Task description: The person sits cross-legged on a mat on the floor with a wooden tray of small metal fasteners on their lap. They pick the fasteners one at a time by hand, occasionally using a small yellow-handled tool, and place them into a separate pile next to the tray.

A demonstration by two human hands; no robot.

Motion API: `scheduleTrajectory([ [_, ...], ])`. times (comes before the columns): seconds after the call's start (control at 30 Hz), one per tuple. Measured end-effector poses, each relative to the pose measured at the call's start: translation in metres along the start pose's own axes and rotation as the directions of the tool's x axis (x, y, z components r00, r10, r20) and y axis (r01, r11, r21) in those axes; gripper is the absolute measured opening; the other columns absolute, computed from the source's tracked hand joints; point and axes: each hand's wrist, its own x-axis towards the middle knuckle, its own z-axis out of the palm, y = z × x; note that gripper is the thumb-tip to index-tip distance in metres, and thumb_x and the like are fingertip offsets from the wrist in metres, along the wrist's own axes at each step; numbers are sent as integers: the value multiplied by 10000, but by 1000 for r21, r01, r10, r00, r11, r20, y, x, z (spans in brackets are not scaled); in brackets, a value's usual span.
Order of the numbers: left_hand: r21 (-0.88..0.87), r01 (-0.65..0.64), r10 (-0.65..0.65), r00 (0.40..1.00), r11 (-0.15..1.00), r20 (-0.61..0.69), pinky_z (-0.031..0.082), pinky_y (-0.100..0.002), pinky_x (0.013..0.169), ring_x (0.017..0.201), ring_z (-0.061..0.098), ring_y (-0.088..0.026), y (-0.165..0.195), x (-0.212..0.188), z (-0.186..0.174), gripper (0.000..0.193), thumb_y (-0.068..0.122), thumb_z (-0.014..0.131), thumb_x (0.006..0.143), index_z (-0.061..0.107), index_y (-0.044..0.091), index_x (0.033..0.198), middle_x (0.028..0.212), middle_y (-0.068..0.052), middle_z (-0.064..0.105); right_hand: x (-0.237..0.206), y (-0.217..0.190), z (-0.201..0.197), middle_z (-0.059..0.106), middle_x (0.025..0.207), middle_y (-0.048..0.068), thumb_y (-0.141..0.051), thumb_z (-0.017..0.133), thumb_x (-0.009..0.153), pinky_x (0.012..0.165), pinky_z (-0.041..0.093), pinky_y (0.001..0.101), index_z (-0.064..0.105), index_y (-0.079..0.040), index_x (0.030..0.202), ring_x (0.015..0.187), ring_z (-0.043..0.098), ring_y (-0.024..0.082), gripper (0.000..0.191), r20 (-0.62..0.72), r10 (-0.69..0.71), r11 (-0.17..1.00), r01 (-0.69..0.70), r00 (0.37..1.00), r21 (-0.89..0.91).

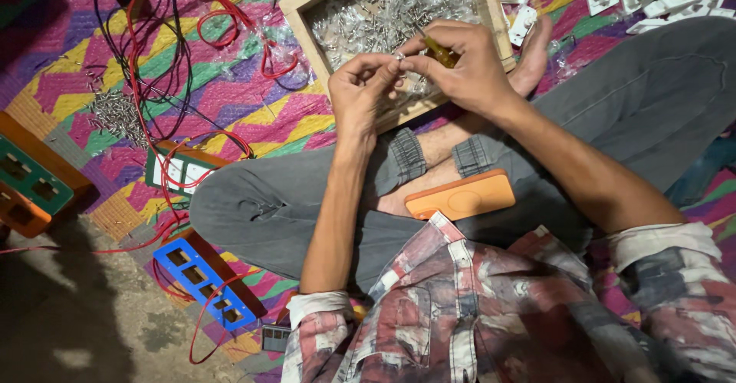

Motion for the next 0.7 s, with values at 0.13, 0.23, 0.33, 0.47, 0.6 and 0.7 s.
scheduleTrajectory([
  [0.13, 129, -46, 49, 999, 991, -23, 524, -225, 597, 704, 666, -87, 4, -1, 1, 129, 70, 816, 895, 750, -16, 966, 839, -60, 746, 0, 4, 0, 646, 855, 73, -129, 813, 982, 641, 405, 298, 752, 7, 1080, 736, 555, 105, 178, 3, -29, 1000, 29, 1000, -10],
  [0.23, 282, -130, 144, 989, 950, -32, 533, -226, 614, 698, 661, -80, 11, -4, 4, 103, 60, 808, 904, 758, -26, 932, 817, -48, 741, -1, 6, 2, 634, 840, 85, -107, 783, 1000, 638, 402, 297, 739, 18, 1079, 728, 552, 111, 154, 12, 1, 999, -1, 1000, -52],
  [0.33, 465, -210, 257, 966, 860, -39, 524, -235, 637, 715, 651, -65, 20, -8, 10, 91, 64, 800, 919, 772, -23, 931, 815, -36, 747, -1, 6, 6, 657, 867, 59, -119, 749, 1013, 633, 426, 266, 719, 11, 1103, 727, 581, 87, 161, 21, 85, 996, -85, 996, 0],
  [0.47, 714, -323, 441, 897, 621, 21, 520, -274, 643, 696, 676, -120, 32, -15, 18, 80, 59, 828, 859, 783, 8, 902, 803, -60, 760, -4, 5, 9, 698, 917, 19, -121, 713, 1030, 658, 452, 234, 710, 9, 1138, 770, 593, 56, 169, 55, 184, 976, -189, 981, 110],
  [0.6, 739, -410, 540, 839, 534, 75, 552, -290, 717, 775, 723, -169, 39, -20, 26, 106, 9, 784, 846, 762, 8, 950, 884, -93, 758, -2, 10, 7, 703, 983, 21, -92, 702, 1033, 723, 460, 227, 701, 20, 1158, 848, 586, 40, 168, 132, 204, 942, -231, 970, 243],
  [0.7, 734, -426, 540, 836, 529, 96, 550, -293, 701, 772, 719, -188, 40, -21, 28, 119, 4, 756, 846, 757, 3, 965, 900, -107, 751, 0, 14, 9, 707, 1007, 0, -87, 682, 974, 773, 544, 222, 687, -4, 1170, 885, 647, 35, 213, 204, 277, 887, -332, 939, 322],
])
